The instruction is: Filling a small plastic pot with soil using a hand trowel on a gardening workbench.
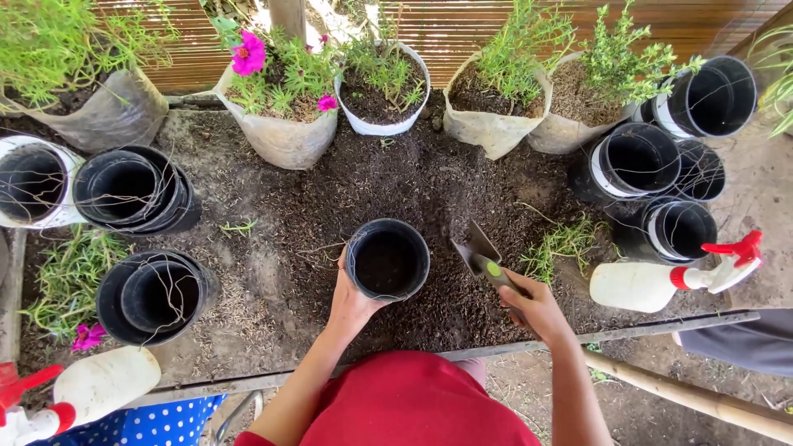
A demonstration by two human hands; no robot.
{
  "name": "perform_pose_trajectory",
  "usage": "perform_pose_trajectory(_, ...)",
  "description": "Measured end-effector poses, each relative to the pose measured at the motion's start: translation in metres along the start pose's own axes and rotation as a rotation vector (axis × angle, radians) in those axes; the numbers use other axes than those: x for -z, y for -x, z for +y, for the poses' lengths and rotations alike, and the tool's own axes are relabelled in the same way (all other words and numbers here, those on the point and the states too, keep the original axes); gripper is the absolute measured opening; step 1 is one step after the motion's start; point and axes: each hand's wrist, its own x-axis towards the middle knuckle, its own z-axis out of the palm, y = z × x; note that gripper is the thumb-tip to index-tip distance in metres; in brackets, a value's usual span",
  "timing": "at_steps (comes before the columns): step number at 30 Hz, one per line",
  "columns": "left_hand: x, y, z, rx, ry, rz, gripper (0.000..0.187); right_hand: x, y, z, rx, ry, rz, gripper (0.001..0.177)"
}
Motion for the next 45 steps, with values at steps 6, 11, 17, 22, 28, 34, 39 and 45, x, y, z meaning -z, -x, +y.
perform_pose_trajectory(6,0.008,-0.015,0.021,-0.066,-0.07,0.002,0.109,0.032,0.038,-0.051,-0.024,0.201,-0.071,0.052)
perform_pose_trajectory(11,0.007,-0.007,-0.001,-0.229,-0.403,0.006,0.107,0.007,0.076,-0.14,-0.039,0.572,-0.122,0.053)
perform_pose_trajectory(17,0.002,-0.001,0.001,-0.145,-0.342,-0.042,0.113,-0.079,0.103,-0.168,0.753,1.732,0.255,0.043)
perform_pose_trajectory(22,0.004,-0.002,-0.001,-0.048,-0.264,-0.081,0.122,-0.108,0.127,-0.192,0.926,2.009,0.439,0.032)
perform_pose_trajectory(28,0.011,-0.005,0.015,0.197,-0.067,-0.059,0.075,-0.118,0.103,-0.166,0.967,1.886,0.341,0.033)
perform_pose_trajectory(34,0.012,-0.009,0.021,0.223,-0.037,-0.099,0.068,-0.093,0.1,-0.161,0.723,1.669,0.099,0.074)
perform_pose_trajectory(39,0.012,-0.003,0.006,0.347,-0.016,-0.063,0.093,0.009,0.116,-0.114,0.175,1.151,0.194,0.056)
perform_pose_trajectory(45,0.012,-0.011,0.023,0.312,0.108,-0.079,0.088,0.023,0.09,-0.016,-0.39,0.601,0.127,0.057)
